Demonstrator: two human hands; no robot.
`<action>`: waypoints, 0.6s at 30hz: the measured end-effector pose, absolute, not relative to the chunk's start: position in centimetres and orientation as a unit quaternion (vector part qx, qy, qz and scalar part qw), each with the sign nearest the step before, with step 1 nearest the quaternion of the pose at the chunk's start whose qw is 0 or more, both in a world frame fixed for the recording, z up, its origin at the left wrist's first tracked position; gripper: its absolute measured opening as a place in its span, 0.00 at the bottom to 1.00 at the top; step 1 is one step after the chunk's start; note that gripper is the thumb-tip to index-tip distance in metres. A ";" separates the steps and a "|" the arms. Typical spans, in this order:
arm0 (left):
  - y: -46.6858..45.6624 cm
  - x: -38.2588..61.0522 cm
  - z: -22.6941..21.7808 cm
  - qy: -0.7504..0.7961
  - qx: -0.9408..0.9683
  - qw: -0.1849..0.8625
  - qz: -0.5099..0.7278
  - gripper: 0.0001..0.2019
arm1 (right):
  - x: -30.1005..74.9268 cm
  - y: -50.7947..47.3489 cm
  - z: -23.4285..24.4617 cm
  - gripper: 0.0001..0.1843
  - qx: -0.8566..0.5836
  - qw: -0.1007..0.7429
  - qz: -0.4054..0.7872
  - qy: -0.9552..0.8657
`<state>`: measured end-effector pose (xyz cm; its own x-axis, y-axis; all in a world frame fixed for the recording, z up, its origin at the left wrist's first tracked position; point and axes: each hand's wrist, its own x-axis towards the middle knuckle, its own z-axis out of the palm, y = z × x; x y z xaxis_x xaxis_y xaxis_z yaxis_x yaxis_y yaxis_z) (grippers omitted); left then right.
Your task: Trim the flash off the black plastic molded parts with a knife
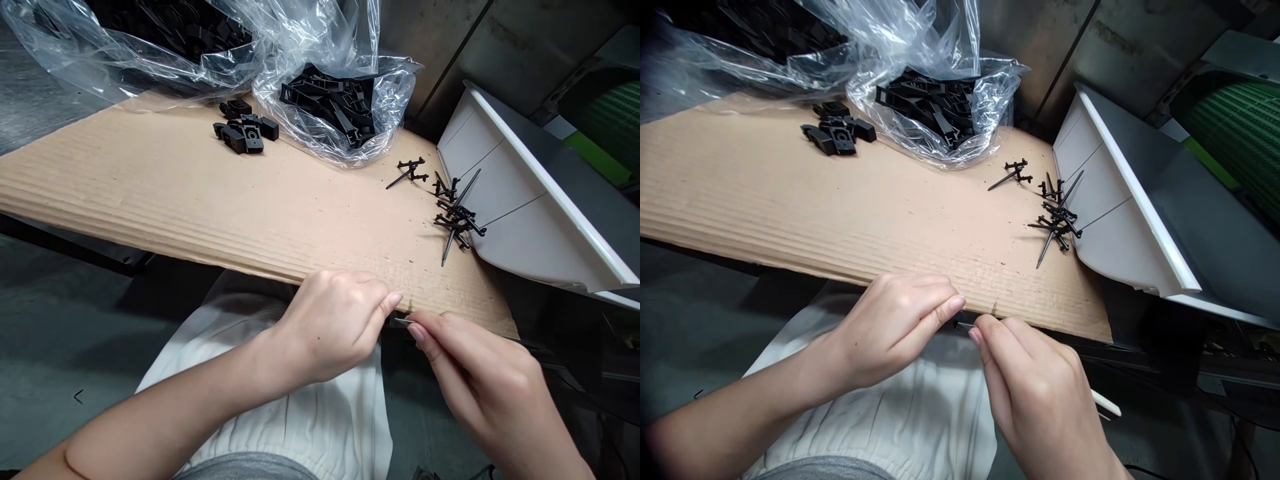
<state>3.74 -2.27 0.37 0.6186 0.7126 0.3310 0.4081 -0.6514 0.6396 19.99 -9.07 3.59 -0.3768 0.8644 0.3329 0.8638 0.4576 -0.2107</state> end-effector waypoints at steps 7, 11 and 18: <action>-2.2 3.6 0.3 0.330 0.849 0.285 0.300 0.18 | 19.1 -9.2 2.0 0.07 -0.535 0.260 0.067 -0.801; -2.2 3.6 0.2 0.336 0.844 0.279 0.311 0.19 | 18.7 -9.6 1.5 0.09 -0.535 0.249 0.159 -0.791; -1.9 3.6 0.8 0.337 0.834 0.319 0.298 0.19 | 18.4 -10.4 0.9 0.13 -0.543 0.390 0.112 -0.735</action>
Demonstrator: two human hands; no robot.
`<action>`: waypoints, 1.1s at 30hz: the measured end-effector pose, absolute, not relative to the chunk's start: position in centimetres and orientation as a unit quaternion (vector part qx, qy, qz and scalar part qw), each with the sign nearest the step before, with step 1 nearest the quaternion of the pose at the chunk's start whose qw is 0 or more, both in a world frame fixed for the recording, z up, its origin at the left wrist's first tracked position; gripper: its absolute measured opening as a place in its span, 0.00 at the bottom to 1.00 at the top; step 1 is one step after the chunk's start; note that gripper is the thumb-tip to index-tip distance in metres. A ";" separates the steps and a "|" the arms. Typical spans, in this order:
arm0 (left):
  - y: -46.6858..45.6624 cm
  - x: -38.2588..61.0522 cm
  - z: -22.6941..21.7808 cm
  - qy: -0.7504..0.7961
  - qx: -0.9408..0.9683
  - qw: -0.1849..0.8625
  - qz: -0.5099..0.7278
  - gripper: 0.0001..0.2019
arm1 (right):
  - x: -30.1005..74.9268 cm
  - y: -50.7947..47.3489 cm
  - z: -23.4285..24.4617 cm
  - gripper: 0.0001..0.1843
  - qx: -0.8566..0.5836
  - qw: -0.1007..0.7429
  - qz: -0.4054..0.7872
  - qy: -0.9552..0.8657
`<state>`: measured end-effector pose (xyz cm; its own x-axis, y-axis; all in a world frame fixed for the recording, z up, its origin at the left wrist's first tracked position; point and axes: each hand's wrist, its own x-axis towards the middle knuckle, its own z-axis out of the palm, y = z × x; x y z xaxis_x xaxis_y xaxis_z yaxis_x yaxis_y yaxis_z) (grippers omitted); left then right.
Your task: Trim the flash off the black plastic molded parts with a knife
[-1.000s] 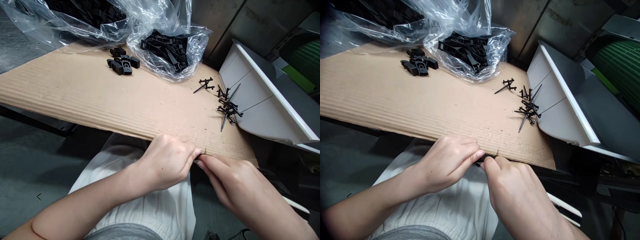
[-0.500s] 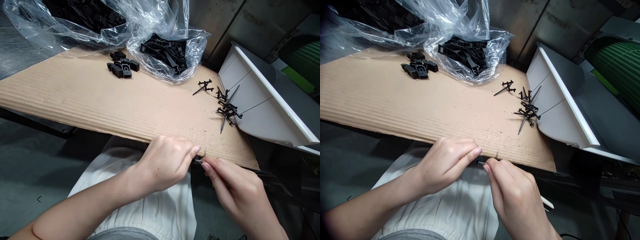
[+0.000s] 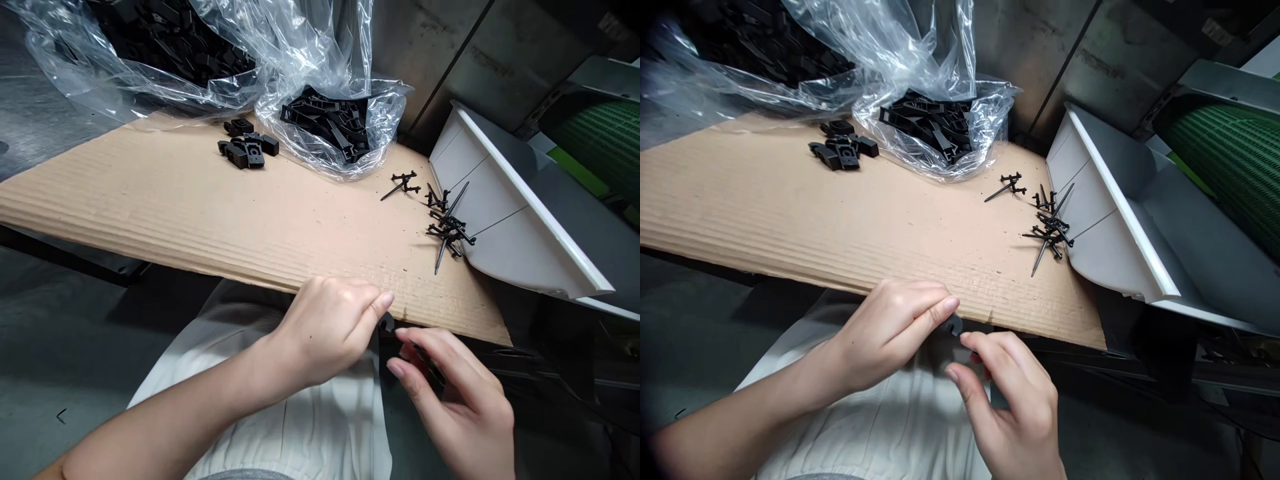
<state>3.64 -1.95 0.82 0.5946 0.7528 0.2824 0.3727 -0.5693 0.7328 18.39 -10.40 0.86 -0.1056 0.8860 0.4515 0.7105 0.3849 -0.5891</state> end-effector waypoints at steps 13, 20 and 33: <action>-1.5 3.2 1.5 0.350 0.811 0.381 0.272 0.21 | 16.4 -9.4 -2.5 0.19 -0.511 0.611 0.028 -0.604; -1.3 3.0 1.5 0.339 0.793 0.419 0.282 0.20 | 16.6 -9.6 -2.3 0.14 -0.507 0.602 0.064 -0.613; -1.0 2.9 2.2 0.371 0.766 0.458 0.256 0.20 | 17.0 -8.7 -2.3 0.07 -0.543 0.642 0.122 -0.527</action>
